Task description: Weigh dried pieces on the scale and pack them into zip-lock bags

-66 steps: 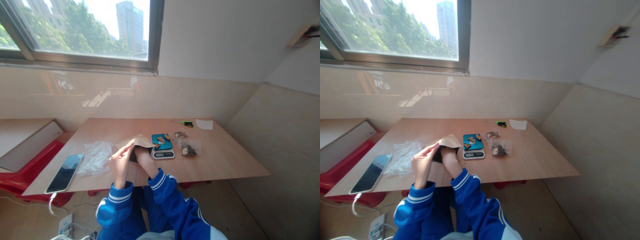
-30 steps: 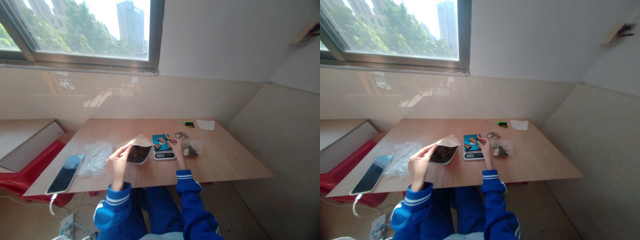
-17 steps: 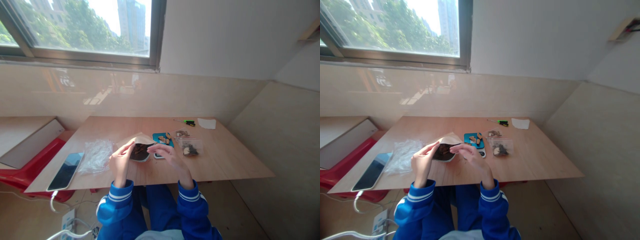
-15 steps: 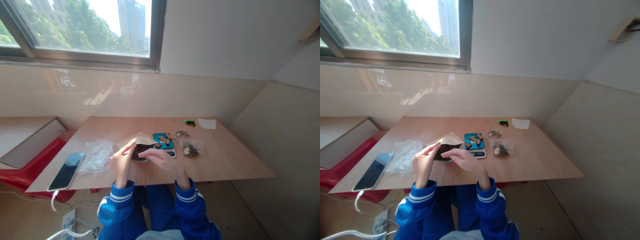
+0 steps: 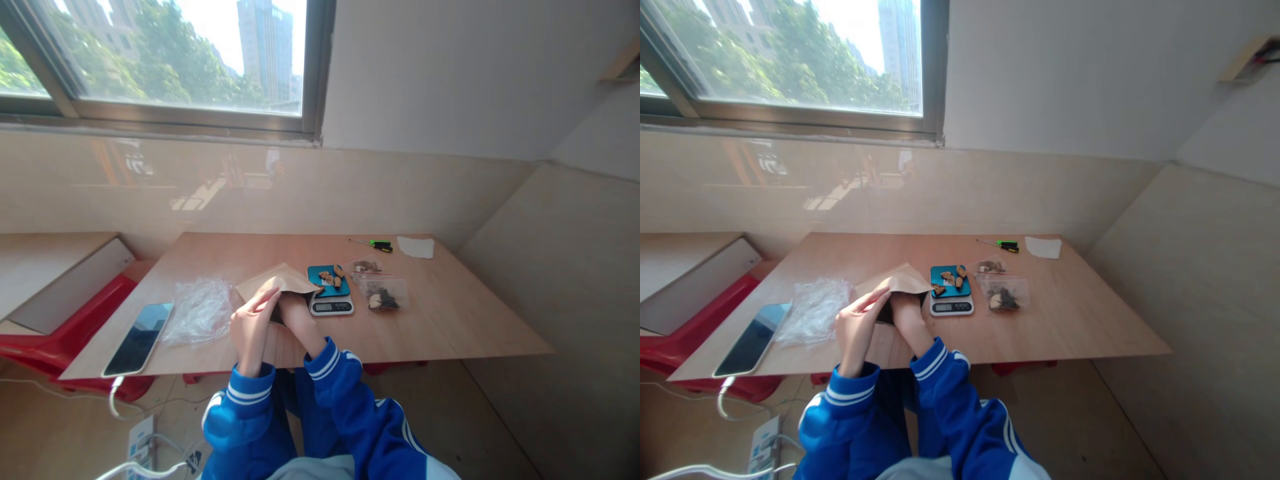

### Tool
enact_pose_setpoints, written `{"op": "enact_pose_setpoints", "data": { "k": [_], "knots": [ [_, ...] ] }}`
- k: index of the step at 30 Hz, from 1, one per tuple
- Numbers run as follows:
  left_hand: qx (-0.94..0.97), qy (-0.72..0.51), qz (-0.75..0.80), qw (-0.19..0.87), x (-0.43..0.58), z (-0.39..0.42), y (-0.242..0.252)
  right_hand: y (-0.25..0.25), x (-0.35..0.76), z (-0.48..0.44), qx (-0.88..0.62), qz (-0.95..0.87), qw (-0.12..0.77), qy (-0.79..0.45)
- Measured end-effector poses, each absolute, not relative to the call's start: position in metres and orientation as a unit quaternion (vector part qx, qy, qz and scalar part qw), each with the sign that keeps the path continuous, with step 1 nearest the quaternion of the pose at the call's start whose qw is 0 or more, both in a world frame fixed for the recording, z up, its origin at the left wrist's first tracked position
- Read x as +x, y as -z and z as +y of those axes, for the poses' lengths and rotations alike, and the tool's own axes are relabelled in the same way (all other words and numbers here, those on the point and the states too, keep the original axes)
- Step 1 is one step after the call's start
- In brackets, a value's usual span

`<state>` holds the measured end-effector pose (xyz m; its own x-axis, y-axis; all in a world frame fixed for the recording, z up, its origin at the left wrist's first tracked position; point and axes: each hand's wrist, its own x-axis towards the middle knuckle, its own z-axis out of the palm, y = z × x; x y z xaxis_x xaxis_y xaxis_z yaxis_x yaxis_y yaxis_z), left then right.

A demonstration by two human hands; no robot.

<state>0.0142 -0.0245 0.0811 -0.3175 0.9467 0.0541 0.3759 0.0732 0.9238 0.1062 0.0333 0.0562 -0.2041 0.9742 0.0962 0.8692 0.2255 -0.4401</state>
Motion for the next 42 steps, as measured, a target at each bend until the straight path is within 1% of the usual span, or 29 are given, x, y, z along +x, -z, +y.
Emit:
{"op": "enact_pose_setpoints", "data": {
  "k": [5,8,10,12,15,17,19,22,24,25,28,30,35,42],
  "knots": [
    [0.494,-0.466,0.672,0.294,0.014,-0.024,-0.082,-0.072,0.118,0.004,-0.624,-0.758,0.150,-0.114],
    [0.496,-0.473,0.675,0.274,0.012,-0.022,-0.082,-0.083,0.123,-0.011,-0.617,-0.763,0.169,-0.091],
    [0.503,-0.476,0.675,0.254,0.009,-0.019,-0.081,-0.089,0.128,-0.022,-0.600,-0.766,0.211,-0.089],
    [0.509,-0.476,0.678,0.231,0.005,-0.017,-0.080,-0.098,0.138,-0.034,-0.567,-0.768,0.274,-0.116],
    [0.511,-0.481,0.679,0.214,-0.002,-0.013,-0.080,-0.115,0.166,-0.054,-0.495,-0.752,0.389,-0.197],
    [0.504,-0.491,0.679,0.208,-0.007,-0.012,-0.080,-0.124,0.192,-0.062,-0.469,-0.723,0.443,-0.246],
    [0.497,-0.501,0.680,0.198,-0.012,-0.010,-0.081,-0.123,0.219,-0.058,-0.484,-0.686,0.475,-0.262],
    [0.486,-0.509,0.686,0.184,-0.015,-0.009,-0.082,-0.102,0.249,-0.028,-0.542,-0.623,0.514,-0.230],
    [0.483,-0.502,0.693,0.185,-0.014,-0.010,-0.083,-0.079,0.256,0.002,-0.583,-0.628,0.479,-0.190],
    [0.483,-0.497,0.696,0.188,-0.013,-0.010,-0.083,-0.067,0.255,0.017,-0.602,-0.639,0.448,-0.167],
    [0.489,-0.485,0.696,0.201,-0.011,-0.012,-0.083,-0.038,0.241,0.054,-0.665,-0.672,0.319,-0.070],
    [0.491,-0.481,0.697,0.204,-0.012,-0.013,-0.083,-0.026,0.232,0.068,-0.674,-0.686,0.272,-0.038],
    [0.489,-0.488,0.693,0.205,-0.018,-0.013,-0.082,-0.017,0.230,0.077,-0.661,-0.712,0.236,-0.023],
    [0.489,-0.474,0.703,0.205,-0.014,-0.016,-0.084,-0.020,0.244,0.059,-0.654,-0.731,0.194,-0.008]
  ]
}}
